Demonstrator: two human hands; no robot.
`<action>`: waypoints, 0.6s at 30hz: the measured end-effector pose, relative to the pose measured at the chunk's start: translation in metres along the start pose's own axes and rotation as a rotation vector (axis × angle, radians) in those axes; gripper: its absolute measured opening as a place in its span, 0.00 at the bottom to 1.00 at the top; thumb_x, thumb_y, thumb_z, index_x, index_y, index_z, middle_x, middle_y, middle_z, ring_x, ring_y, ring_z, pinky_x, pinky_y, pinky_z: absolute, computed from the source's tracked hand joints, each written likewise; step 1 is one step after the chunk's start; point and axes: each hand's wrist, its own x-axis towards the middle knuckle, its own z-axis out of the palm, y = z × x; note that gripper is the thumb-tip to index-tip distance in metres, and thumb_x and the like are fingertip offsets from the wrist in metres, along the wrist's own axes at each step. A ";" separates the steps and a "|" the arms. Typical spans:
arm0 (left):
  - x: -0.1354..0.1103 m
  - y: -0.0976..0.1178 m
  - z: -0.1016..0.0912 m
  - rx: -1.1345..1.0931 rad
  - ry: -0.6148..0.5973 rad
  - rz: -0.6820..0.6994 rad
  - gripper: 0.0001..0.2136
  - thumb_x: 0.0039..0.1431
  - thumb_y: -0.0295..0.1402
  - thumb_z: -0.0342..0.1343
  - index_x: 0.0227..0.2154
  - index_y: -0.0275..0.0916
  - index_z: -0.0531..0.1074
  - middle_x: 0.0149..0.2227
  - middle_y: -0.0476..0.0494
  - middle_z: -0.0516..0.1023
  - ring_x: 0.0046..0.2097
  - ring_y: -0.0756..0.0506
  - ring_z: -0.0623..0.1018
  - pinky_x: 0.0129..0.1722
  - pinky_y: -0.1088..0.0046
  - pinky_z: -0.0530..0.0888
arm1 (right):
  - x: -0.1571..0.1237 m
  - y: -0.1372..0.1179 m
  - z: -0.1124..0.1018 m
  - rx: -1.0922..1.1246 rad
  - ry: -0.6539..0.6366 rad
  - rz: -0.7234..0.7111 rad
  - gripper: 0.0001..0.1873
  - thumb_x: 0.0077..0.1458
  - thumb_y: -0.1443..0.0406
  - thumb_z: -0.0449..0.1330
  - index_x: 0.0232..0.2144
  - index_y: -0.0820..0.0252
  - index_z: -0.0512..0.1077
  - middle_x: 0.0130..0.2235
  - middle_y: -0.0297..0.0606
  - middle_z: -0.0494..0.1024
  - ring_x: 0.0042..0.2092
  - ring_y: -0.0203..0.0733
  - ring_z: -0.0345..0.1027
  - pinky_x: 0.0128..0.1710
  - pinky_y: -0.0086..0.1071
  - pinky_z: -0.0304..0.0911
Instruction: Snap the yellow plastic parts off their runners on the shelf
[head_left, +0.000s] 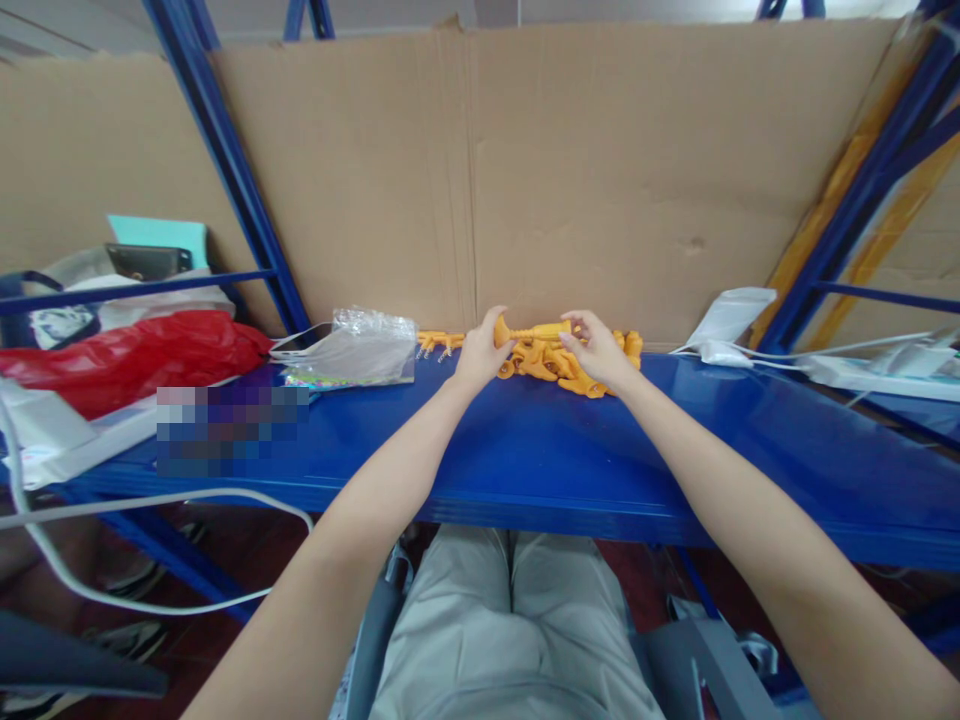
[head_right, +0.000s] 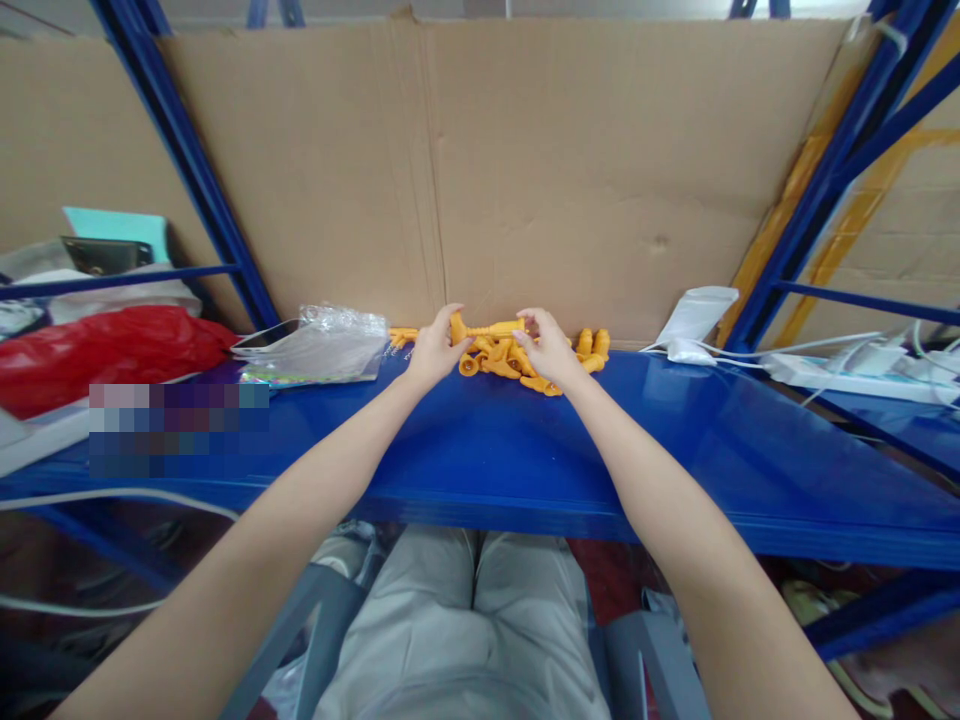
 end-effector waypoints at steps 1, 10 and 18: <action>0.000 0.000 0.001 -0.007 0.005 0.003 0.24 0.56 0.24 0.59 0.56 0.38 0.67 0.38 0.45 0.80 0.38 0.48 0.79 0.43 0.73 0.73 | 0.000 -0.001 0.000 -0.020 -0.002 -0.011 0.15 0.57 0.61 0.58 0.47 0.54 0.67 0.47 0.44 0.73 0.47 0.48 0.70 0.48 0.47 0.69; 0.000 -0.003 0.003 -0.010 0.012 -0.029 0.22 0.55 0.27 0.59 0.54 0.40 0.66 0.33 0.48 0.78 0.32 0.48 0.77 0.38 0.72 0.73 | -0.004 -0.018 -0.007 -0.146 -0.009 -0.173 0.15 0.58 0.63 0.56 0.48 0.55 0.67 0.51 0.47 0.71 0.52 0.51 0.67 0.51 0.49 0.67; -0.002 -0.002 0.000 0.025 0.015 -0.051 0.22 0.58 0.25 0.56 0.56 0.39 0.64 0.35 0.45 0.80 0.36 0.46 0.80 0.41 0.71 0.74 | -0.007 -0.030 -0.009 -0.213 -0.007 -0.214 0.20 0.60 0.53 0.56 0.51 0.54 0.68 0.52 0.48 0.72 0.53 0.54 0.68 0.54 0.52 0.65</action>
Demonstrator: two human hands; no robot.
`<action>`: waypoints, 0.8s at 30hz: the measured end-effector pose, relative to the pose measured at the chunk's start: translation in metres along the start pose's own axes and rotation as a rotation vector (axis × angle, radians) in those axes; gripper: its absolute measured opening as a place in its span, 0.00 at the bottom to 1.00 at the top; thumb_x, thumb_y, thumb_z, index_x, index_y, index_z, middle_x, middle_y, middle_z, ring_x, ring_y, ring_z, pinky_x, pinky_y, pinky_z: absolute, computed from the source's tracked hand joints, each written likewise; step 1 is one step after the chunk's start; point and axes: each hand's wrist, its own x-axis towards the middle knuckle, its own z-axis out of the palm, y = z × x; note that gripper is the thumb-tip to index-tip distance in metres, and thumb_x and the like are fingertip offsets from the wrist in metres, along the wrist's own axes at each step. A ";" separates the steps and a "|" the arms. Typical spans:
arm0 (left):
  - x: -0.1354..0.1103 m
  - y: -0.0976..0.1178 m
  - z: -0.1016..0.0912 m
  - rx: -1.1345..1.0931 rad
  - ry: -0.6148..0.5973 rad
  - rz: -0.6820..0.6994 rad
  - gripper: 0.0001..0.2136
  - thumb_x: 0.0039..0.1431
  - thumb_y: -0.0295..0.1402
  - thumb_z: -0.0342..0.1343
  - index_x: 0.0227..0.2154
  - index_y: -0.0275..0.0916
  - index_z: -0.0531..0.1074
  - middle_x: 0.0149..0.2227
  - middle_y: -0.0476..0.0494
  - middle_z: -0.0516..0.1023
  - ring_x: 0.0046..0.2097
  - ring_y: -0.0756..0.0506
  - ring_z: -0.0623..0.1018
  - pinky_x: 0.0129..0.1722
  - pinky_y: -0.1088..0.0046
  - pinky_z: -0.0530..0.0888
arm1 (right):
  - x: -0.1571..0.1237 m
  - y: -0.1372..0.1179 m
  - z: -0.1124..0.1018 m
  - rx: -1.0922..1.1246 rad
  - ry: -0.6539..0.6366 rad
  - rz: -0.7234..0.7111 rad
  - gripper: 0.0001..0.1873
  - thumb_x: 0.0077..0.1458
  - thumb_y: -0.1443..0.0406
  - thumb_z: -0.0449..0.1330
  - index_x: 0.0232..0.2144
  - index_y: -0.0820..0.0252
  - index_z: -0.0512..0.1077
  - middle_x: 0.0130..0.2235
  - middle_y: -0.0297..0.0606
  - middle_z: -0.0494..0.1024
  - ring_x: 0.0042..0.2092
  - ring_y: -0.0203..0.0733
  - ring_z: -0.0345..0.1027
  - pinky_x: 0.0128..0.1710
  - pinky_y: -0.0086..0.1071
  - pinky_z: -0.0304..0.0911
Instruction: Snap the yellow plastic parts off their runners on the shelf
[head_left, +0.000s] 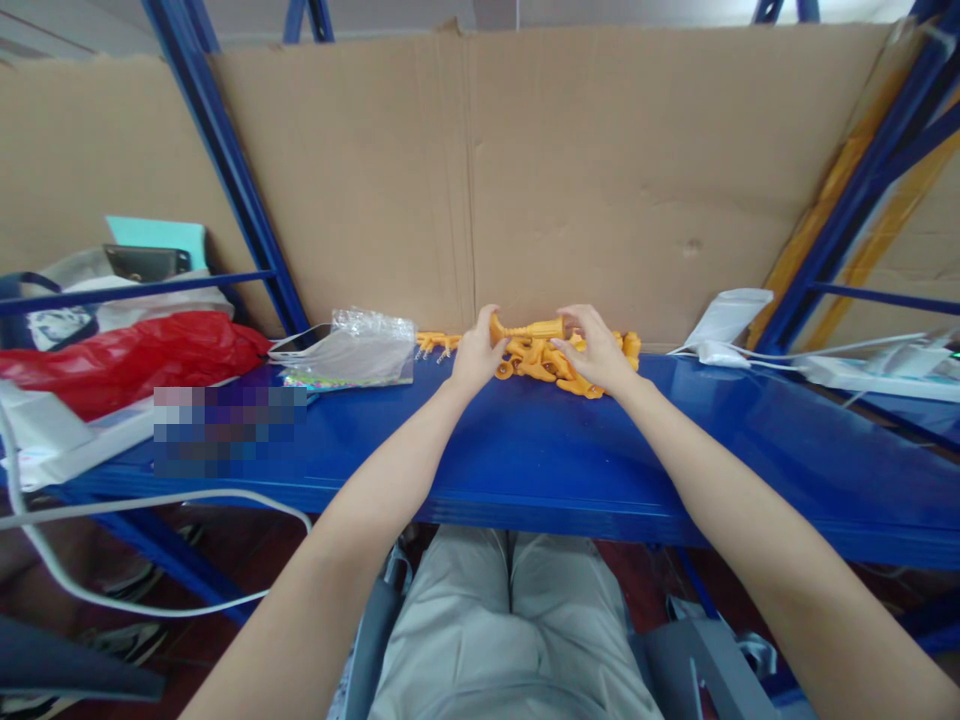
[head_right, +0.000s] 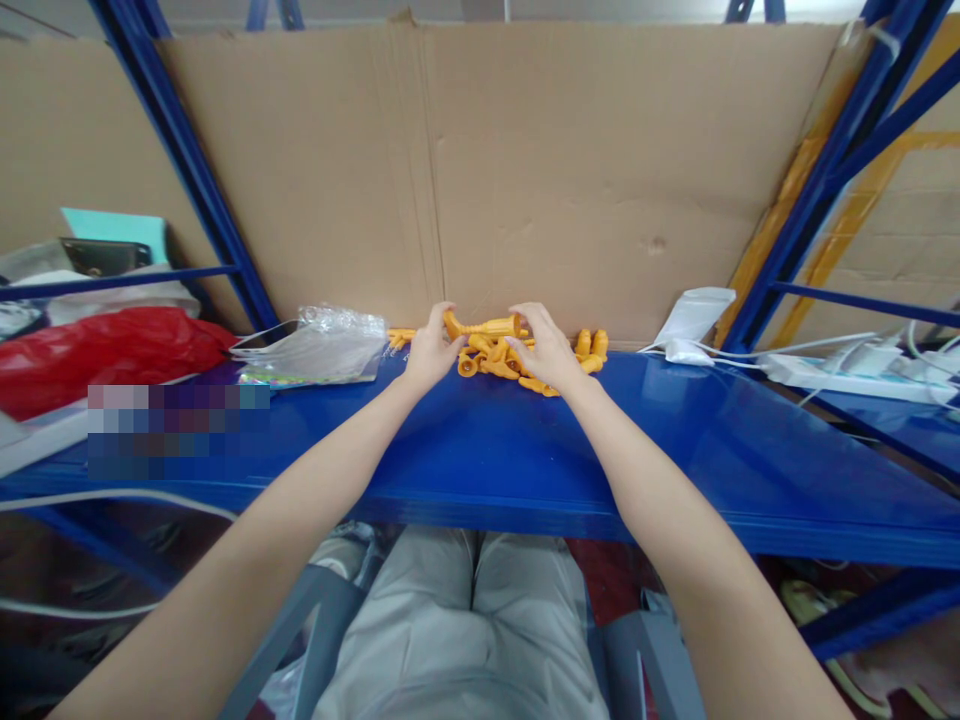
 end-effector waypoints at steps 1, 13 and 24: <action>0.000 0.000 0.000 0.002 -0.003 0.002 0.23 0.58 0.24 0.55 0.56 0.39 0.63 0.37 0.44 0.80 0.37 0.46 0.80 0.42 0.71 0.74 | 0.000 0.001 0.001 0.007 0.005 0.029 0.21 0.60 0.52 0.56 0.51 0.54 0.68 0.52 0.48 0.73 0.51 0.53 0.69 0.54 0.51 0.65; -0.001 0.000 -0.003 0.044 0.008 -0.003 0.23 0.59 0.24 0.55 0.57 0.36 0.62 0.38 0.40 0.80 0.42 0.43 0.81 0.45 0.68 0.74 | -0.001 0.017 0.016 0.195 -0.073 0.237 0.16 0.59 0.55 0.56 0.47 0.54 0.65 0.42 0.41 0.74 0.44 0.47 0.72 0.45 0.45 0.70; 0.001 0.000 0.000 -0.008 0.019 -0.037 0.25 0.58 0.24 0.56 0.58 0.38 0.63 0.40 0.40 0.81 0.43 0.43 0.81 0.47 0.67 0.74 | -0.001 0.006 0.002 0.030 -0.051 0.095 0.22 0.57 0.53 0.58 0.52 0.54 0.66 0.52 0.47 0.74 0.46 0.50 0.71 0.50 0.49 0.67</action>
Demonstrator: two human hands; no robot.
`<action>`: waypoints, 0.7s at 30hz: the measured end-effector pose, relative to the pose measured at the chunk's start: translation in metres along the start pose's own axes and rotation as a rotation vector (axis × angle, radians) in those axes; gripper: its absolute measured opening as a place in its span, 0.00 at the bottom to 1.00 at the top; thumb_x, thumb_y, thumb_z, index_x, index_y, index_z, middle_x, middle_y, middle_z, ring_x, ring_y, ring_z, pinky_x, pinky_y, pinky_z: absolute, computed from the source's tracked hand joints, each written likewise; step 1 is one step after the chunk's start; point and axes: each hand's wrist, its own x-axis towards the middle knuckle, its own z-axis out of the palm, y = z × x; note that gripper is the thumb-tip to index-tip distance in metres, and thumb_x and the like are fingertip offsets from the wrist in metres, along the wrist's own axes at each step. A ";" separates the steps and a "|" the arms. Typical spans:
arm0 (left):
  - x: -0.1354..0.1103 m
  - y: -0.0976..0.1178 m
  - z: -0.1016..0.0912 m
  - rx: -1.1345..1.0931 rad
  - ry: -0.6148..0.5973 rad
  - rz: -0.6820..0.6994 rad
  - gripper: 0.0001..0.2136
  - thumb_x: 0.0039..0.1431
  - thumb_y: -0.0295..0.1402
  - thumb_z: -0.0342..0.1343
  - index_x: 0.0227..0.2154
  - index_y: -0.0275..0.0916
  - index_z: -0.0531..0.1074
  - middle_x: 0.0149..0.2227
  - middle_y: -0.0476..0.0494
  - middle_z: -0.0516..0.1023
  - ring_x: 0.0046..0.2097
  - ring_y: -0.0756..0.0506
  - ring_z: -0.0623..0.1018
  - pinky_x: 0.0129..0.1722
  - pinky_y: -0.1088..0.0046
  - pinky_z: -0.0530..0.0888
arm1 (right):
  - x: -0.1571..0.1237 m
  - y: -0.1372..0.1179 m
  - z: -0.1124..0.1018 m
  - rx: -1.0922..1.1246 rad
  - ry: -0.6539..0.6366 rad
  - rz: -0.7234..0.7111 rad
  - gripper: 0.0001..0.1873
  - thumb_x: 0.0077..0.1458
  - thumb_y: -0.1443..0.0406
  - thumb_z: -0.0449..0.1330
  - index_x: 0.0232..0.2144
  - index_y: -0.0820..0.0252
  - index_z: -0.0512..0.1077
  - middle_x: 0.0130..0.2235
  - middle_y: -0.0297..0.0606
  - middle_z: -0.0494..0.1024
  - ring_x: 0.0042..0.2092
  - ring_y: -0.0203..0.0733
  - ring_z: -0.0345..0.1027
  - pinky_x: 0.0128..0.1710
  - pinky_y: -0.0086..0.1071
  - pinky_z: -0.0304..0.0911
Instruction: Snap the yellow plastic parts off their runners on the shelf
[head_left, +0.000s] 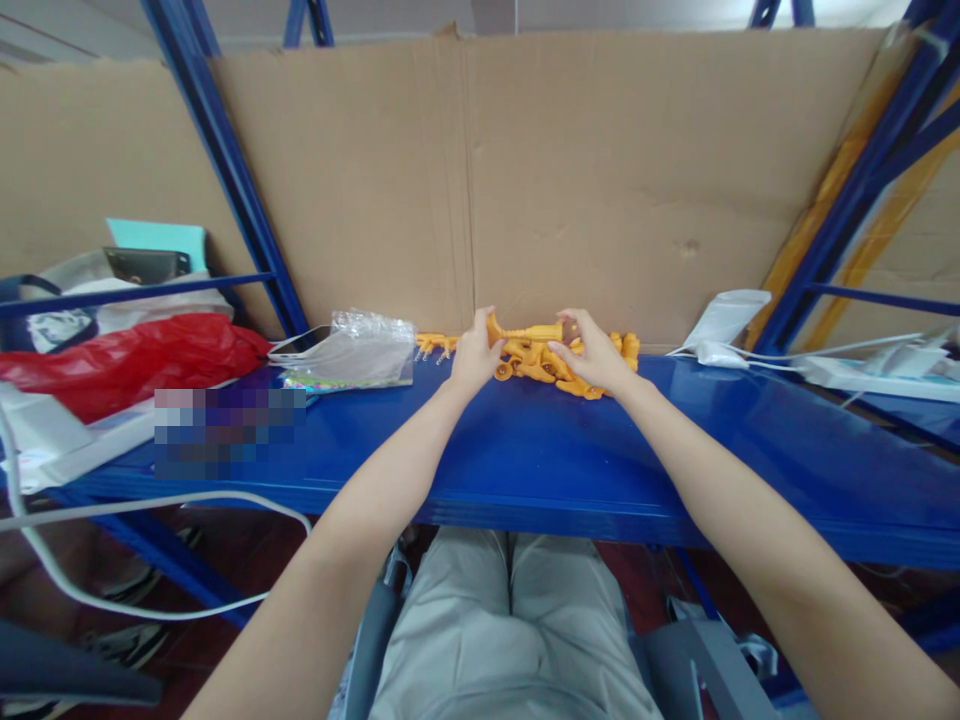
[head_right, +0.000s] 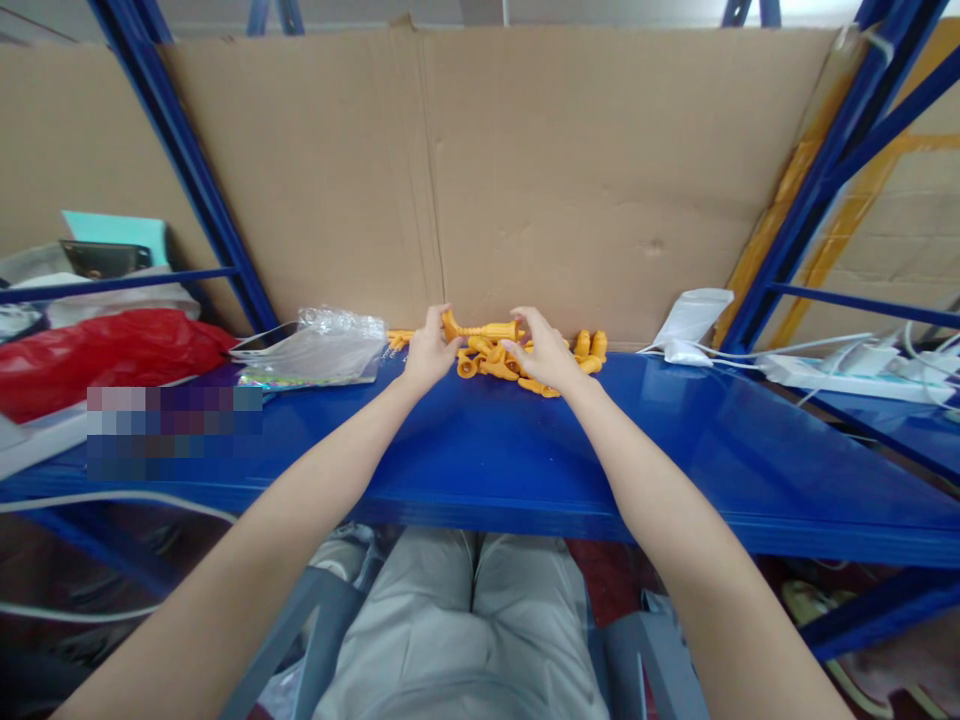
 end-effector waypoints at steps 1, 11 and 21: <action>-0.001 0.001 -0.001 0.007 -0.011 0.000 0.25 0.58 0.24 0.56 0.58 0.38 0.63 0.39 0.41 0.81 0.43 0.43 0.81 0.46 0.68 0.74 | 0.000 0.000 0.001 0.008 -0.001 0.029 0.23 0.58 0.51 0.57 0.52 0.54 0.66 0.51 0.46 0.74 0.46 0.50 0.71 0.50 0.49 0.67; -0.002 0.000 -0.004 0.086 -0.037 0.031 0.25 0.58 0.24 0.56 0.60 0.39 0.65 0.42 0.39 0.81 0.46 0.41 0.81 0.49 0.65 0.74 | 0.002 0.009 0.005 -0.119 -0.085 -0.044 0.16 0.55 0.65 0.55 0.47 0.56 0.68 0.49 0.47 0.73 0.50 0.53 0.70 0.52 0.52 0.66; 0.003 -0.015 -0.003 0.113 0.022 -0.029 0.25 0.57 0.23 0.56 0.59 0.41 0.65 0.45 0.38 0.81 0.49 0.40 0.80 0.50 0.65 0.74 | 0.005 0.046 -0.028 -0.331 0.307 0.134 0.14 0.46 0.70 0.57 0.39 0.56 0.68 0.45 0.47 0.72 0.48 0.53 0.68 0.51 0.49 0.65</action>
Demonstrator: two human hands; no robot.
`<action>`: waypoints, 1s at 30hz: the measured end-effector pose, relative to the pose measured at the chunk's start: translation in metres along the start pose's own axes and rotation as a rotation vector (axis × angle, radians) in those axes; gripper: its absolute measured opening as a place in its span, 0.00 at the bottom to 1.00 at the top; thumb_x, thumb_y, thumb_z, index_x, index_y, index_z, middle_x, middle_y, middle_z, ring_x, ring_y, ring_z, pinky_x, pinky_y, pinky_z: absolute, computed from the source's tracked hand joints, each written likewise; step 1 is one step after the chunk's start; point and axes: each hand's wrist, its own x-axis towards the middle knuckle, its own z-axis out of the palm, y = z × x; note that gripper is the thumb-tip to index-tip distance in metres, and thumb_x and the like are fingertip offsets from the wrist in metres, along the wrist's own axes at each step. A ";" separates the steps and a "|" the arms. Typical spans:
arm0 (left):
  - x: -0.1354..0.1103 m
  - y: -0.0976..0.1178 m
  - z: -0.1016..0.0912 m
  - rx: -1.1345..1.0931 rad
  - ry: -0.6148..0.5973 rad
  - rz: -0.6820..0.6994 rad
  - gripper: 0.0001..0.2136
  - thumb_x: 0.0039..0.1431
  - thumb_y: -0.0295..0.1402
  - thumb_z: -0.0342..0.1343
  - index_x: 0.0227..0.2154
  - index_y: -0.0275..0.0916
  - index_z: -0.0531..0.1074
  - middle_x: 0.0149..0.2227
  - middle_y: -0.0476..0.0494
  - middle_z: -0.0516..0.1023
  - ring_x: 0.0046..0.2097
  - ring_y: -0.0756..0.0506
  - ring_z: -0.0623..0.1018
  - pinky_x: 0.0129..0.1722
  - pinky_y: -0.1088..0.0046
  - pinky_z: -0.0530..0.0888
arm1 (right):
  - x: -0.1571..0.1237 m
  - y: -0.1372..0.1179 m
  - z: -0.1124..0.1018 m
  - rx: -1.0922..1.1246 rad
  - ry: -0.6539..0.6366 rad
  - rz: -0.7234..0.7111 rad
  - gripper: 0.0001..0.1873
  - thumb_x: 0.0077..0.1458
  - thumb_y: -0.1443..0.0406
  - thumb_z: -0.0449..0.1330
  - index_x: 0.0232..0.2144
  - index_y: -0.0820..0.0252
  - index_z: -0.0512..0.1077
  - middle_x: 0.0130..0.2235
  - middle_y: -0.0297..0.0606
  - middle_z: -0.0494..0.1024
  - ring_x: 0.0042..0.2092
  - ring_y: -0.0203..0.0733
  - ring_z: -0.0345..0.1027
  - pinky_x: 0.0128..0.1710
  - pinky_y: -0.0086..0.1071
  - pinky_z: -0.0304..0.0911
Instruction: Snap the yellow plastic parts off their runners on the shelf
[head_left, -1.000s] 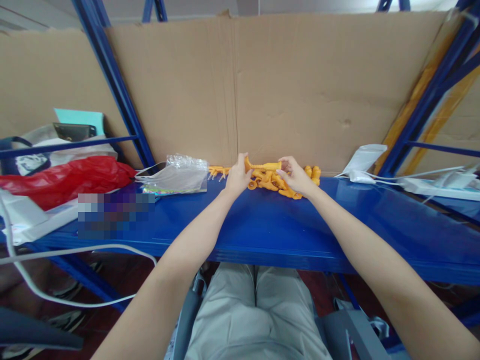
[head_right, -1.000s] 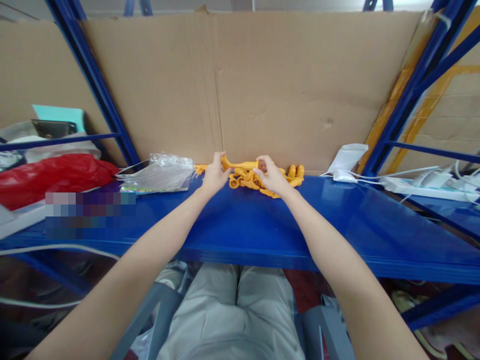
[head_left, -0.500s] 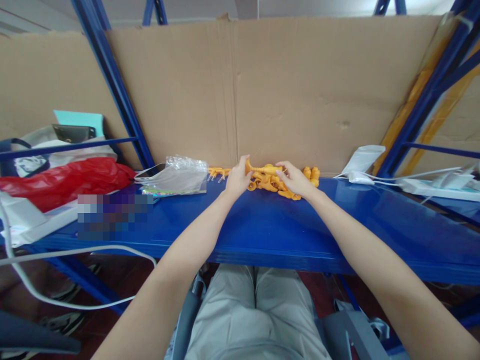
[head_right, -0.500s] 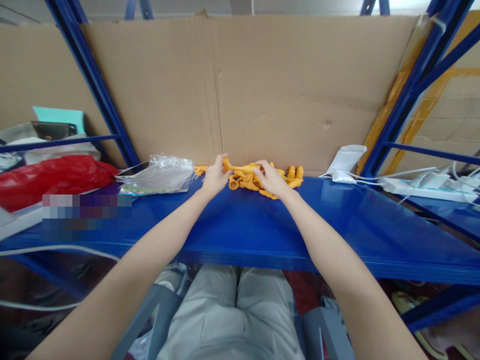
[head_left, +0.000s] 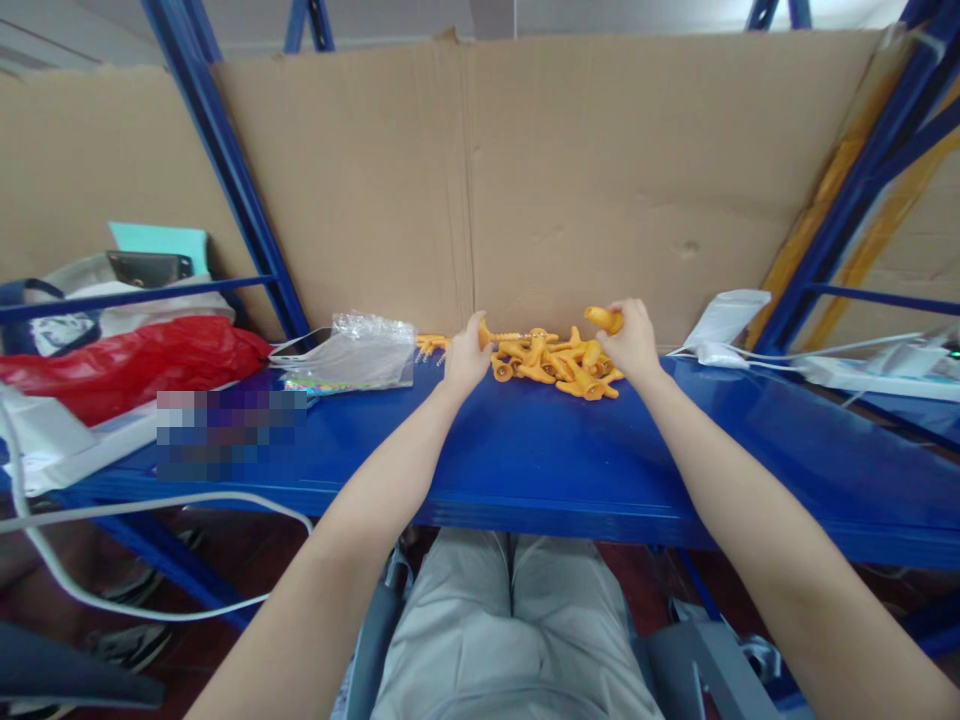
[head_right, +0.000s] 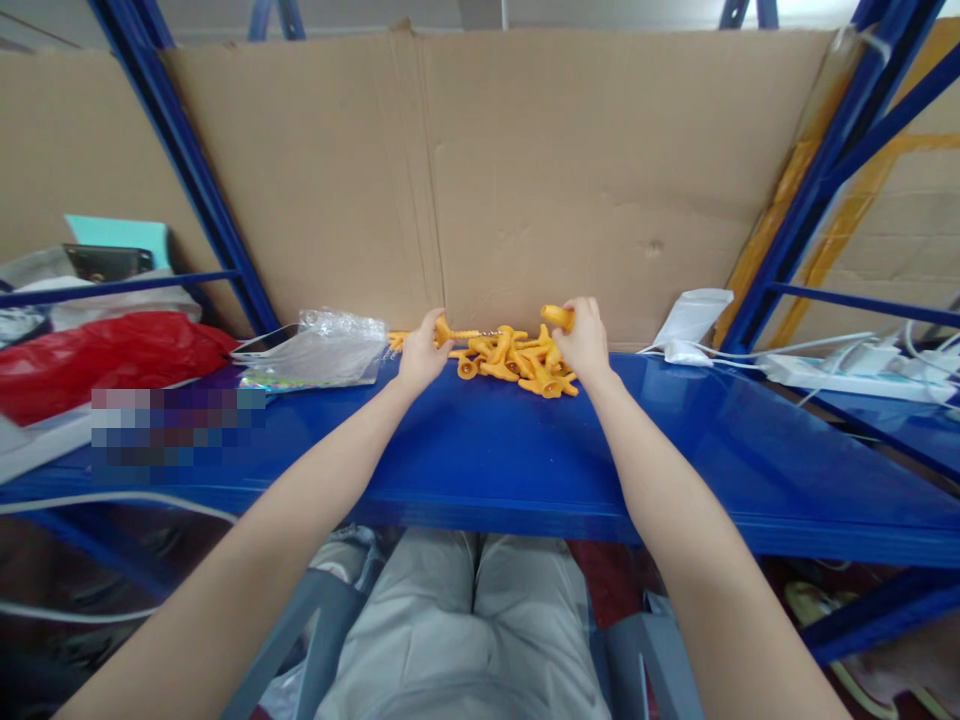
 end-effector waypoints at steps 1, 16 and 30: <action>0.000 0.000 0.000 -0.001 -0.004 -0.001 0.25 0.57 0.24 0.56 0.59 0.41 0.65 0.46 0.38 0.81 0.49 0.40 0.80 0.50 0.65 0.74 | 0.002 0.008 -0.002 -0.015 0.034 0.069 0.14 0.45 0.69 0.58 0.38 0.56 0.68 0.44 0.47 0.73 0.48 0.53 0.68 0.52 0.49 0.64; -0.002 0.003 0.001 0.005 -0.029 0.003 0.25 0.58 0.26 0.58 0.59 0.40 0.65 0.47 0.38 0.80 0.47 0.42 0.81 0.50 0.66 0.74 | -0.035 0.066 -0.036 -0.245 -0.181 0.900 0.20 0.49 0.60 0.67 0.18 0.55 0.60 0.33 0.47 0.74 0.51 0.61 0.68 0.51 0.60 0.55; -0.005 0.012 -0.004 0.051 -0.094 -0.002 0.25 0.60 0.27 0.57 0.61 0.40 0.64 0.49 0.37 0.80 0.50 0.40 0.80 0.52 0.64 0.74 | -0.031 0.049 -0.040 -0.440 -0.469 0.901 0.12 0.57 0.60 0.61 0.41 0.58 0.79 0.51 0.50 0.78 0.58 0.58 0.68 0.59 0.55 0.55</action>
